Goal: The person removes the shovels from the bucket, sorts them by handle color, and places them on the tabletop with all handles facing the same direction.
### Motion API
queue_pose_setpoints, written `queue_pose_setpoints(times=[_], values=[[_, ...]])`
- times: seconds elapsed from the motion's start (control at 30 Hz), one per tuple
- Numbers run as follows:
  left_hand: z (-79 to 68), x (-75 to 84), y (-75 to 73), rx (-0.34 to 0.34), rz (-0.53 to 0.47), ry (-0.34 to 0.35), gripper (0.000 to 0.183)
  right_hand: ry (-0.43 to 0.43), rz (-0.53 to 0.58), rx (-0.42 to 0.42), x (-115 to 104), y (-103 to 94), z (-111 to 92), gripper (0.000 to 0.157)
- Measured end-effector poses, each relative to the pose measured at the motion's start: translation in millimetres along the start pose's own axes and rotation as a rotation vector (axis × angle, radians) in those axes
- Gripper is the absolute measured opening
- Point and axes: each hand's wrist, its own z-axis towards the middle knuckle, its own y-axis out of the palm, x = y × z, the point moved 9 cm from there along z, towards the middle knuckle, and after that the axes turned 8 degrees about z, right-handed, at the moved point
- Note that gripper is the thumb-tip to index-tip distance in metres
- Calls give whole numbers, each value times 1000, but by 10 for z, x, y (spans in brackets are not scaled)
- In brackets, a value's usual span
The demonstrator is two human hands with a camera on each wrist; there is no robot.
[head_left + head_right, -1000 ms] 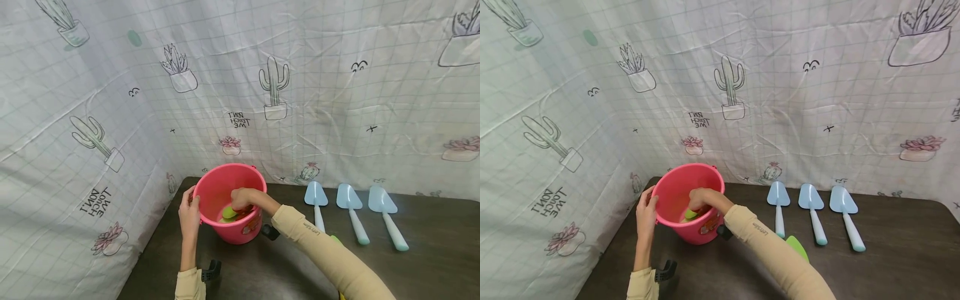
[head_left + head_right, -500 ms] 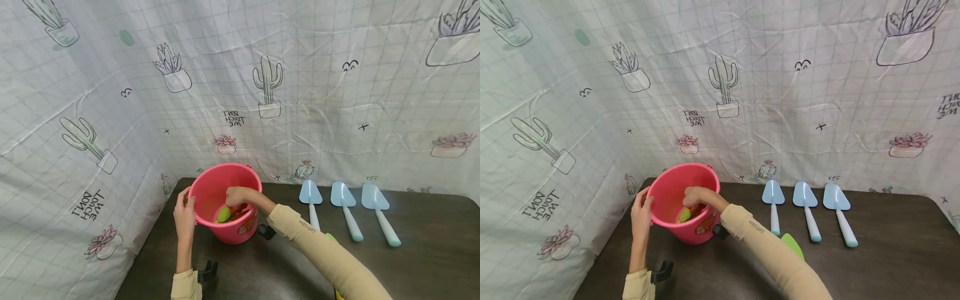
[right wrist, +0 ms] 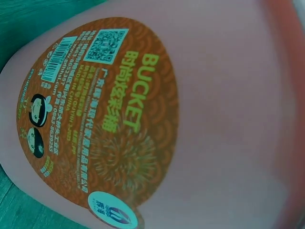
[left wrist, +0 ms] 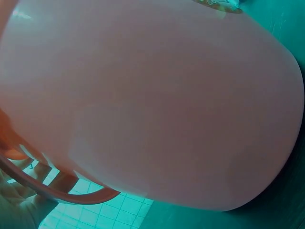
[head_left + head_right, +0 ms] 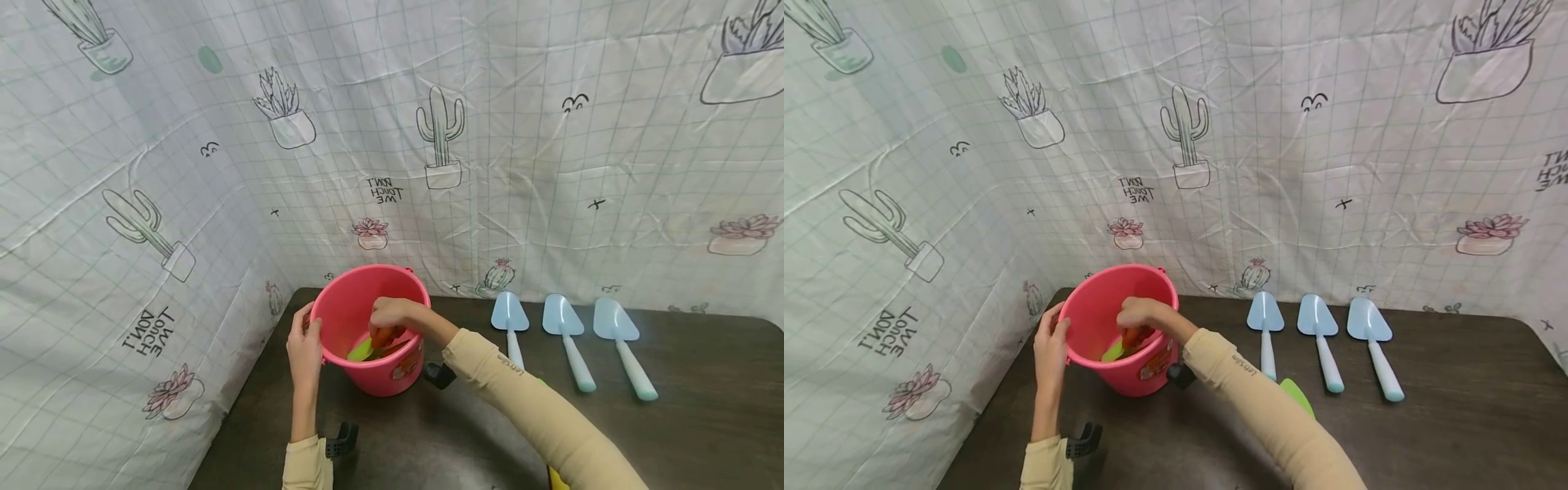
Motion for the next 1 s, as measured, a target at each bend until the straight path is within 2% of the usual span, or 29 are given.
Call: queue_pose_setpoints(times=[0.13,0.33,0.57,0.73,1.0], values=[[0,12,-4,-2,-14,1,37,8,72,21,8,-34,-10,33],[1,14,-17,6,-11,-13,37,-6,92,24,-69,-93,-37,27],[26,11,-38,13,-25,-18,38,-74,144,12,-217,-200,-128,22],[38,25,-11,9,-25,-5,37,-138,185,0,-225,-244,-203,22],[11,22,-6,11,-30,9,37,-171,245,52,-219,-284,-372,26]])
